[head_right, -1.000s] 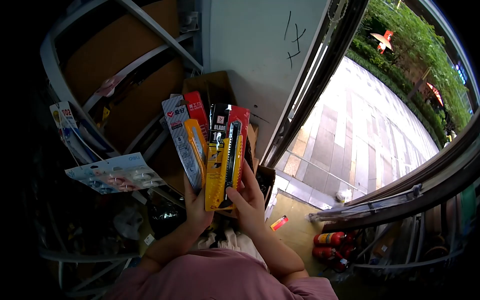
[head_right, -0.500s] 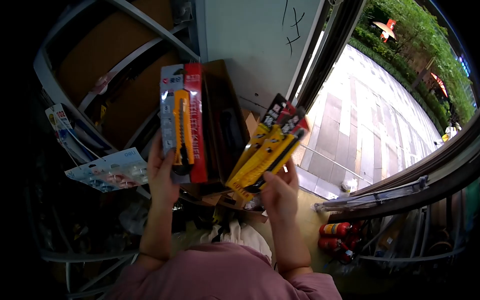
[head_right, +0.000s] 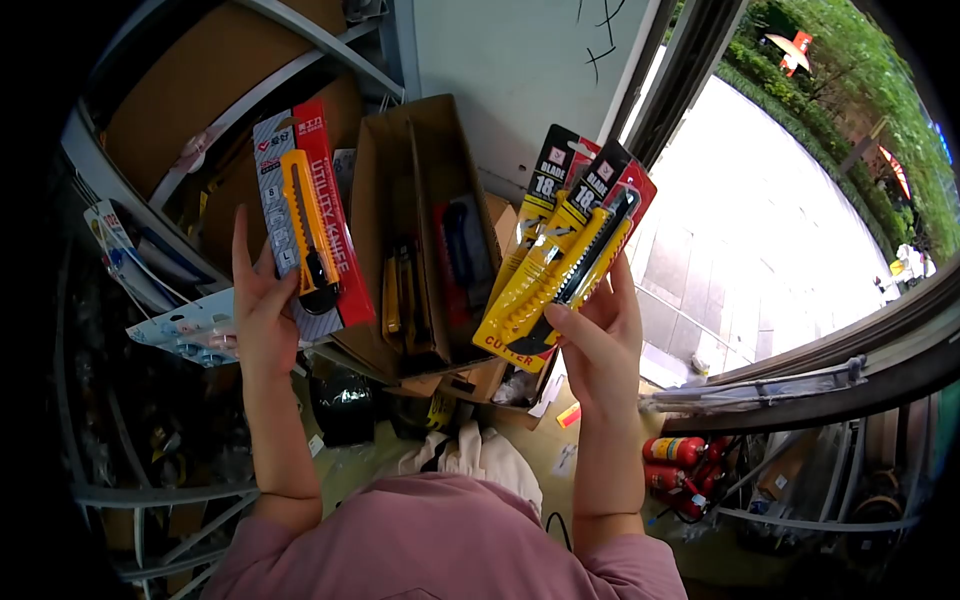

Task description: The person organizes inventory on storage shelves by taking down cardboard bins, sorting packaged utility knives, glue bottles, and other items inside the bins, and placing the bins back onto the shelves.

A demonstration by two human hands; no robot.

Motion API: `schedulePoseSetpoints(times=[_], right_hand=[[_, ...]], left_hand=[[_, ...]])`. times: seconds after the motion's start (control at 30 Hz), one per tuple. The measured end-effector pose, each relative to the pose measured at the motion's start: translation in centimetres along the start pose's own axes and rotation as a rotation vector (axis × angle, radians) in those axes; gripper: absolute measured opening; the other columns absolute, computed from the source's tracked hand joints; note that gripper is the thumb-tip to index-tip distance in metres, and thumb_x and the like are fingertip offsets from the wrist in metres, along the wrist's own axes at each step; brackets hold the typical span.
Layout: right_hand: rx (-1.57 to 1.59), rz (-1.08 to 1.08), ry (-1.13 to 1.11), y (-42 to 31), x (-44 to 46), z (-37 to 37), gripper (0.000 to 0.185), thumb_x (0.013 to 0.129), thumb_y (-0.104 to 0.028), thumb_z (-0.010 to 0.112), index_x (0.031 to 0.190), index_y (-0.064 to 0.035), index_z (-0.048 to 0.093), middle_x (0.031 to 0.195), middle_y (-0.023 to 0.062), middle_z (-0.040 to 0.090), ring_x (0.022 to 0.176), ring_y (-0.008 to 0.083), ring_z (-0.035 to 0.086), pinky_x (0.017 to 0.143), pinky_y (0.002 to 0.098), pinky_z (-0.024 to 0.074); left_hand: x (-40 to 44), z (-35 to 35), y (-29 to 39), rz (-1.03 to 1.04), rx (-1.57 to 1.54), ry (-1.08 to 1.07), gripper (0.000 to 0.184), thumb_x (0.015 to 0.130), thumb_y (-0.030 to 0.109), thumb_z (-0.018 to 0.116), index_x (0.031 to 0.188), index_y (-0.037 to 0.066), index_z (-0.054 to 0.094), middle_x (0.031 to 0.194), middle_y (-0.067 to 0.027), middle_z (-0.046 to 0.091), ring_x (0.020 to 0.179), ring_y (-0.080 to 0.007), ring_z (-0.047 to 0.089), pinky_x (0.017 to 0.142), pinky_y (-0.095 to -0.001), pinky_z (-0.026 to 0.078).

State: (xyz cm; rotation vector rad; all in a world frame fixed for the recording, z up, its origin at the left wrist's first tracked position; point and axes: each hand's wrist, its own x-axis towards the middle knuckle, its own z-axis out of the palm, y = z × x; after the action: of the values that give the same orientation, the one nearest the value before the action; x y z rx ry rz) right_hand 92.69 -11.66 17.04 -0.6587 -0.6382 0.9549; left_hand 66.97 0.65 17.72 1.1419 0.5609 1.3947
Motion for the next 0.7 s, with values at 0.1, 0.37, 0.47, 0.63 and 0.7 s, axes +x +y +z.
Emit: schedulePoseSetpoints(times=[0.1, 0.37, 0.47, 0.63, 0.7], right_hand=[[-0.041, 0.002, -0.005, 0.6, 0.8, -0.1, 0.08, 0.073, 0.016, 0.057, 0.143, 0.0013, 0.019, 0.127, 0.0187, 0.047, 0.114, 0.027, 0.053, 0.094, 0.039, 0.0478], [-0.197, 0.038, -0.208, 1.9, 2.9, 2.9, 0.088, 0.073, 0.015, 0.06, 0.145, -0.0059, 0.014, 0.124, 0.0143, 0.052, 0.11, 0.0246, 0.057, 0.094, 0.0372, 0.0486], [-0.239, 0.008, -0.366, 2.7, 4.1, 7.0, 0.088, 0.071, 0.014, 0.061, 0.144, -0.0043, 0.017, 0.123, 0.0142, 0.053, 0.11, 0.0242, 0.057, 0.091, 0.036, 0.0497], [-0.492, -0.065, -0.492, 3.1, 5.6, 10.3, 0.078, 0.071, 0.013, 0.06, 0.14, -0.0002, 0.027, 0.122, 0.0136, 0.053, 0.108, 0.0221, 0.057, 0.091, 0.0346, 0.0492], [-0.552, -0.057, -0.551, 3.7, 5.7, 10.7, 0.074, 0.073, 0.012, 0.061, 0.139, 0.0002, 0.029, 0.122, 0.0127, 0.053, 0.11, 0.0205, 0.056, 0.093, 0.0336, 0.047]], left_hand=[[-0.1, 0.0, 0.4, 0.001, -0.007, -0.012, 0.08, 0.079, -0.016, 0.042, 0.148, 0.013, 0.01, 0.139, -0.0209, 0.037, 0.123, -0.0227, 0.047, 0.099, -0.0345, 0.043], [1.0, 0.5, -1.0, -0.06, -0.022, -0.144, 0.039, 0.09, -0.002, 0.046, 0.129, -0.002, 0.047, 0.126, -0.0105, 0.051, 0.114, -0.0149, 0.051, 0.096, -0.0291, 0.042], [1.2, 2.6, -1.7, -0.147, -0.103, -0.191, 0.039, 0.093, 0.011, 0.053, 0.129, -0.002, 0.045, 0.118, -0.008, 0.054, 0.108, -0.0124, 0.054, 0.09, -0.027, 0.045], [2.2, 4.9, -0.9, -0.019, 0.026, -0.153, 0.053, 0.082, 0.014, 0.071, 0.124, -0.003, 0.044, 0.111, -0.0109, 0.057, 0.093, -0.0127, 0.061, 0.076, -0.0253, 0.051], [2.7, 4.9, -1.4, 0.041, 0.015, -0.15, 0.052, 0.081, 0.013, 0.073, 0.12, -0.004, 0.042, 0.109, -0.0109, 0.057, 0.094, -0.0132, 0.06, 0.078, -0.0264, 0.052]])
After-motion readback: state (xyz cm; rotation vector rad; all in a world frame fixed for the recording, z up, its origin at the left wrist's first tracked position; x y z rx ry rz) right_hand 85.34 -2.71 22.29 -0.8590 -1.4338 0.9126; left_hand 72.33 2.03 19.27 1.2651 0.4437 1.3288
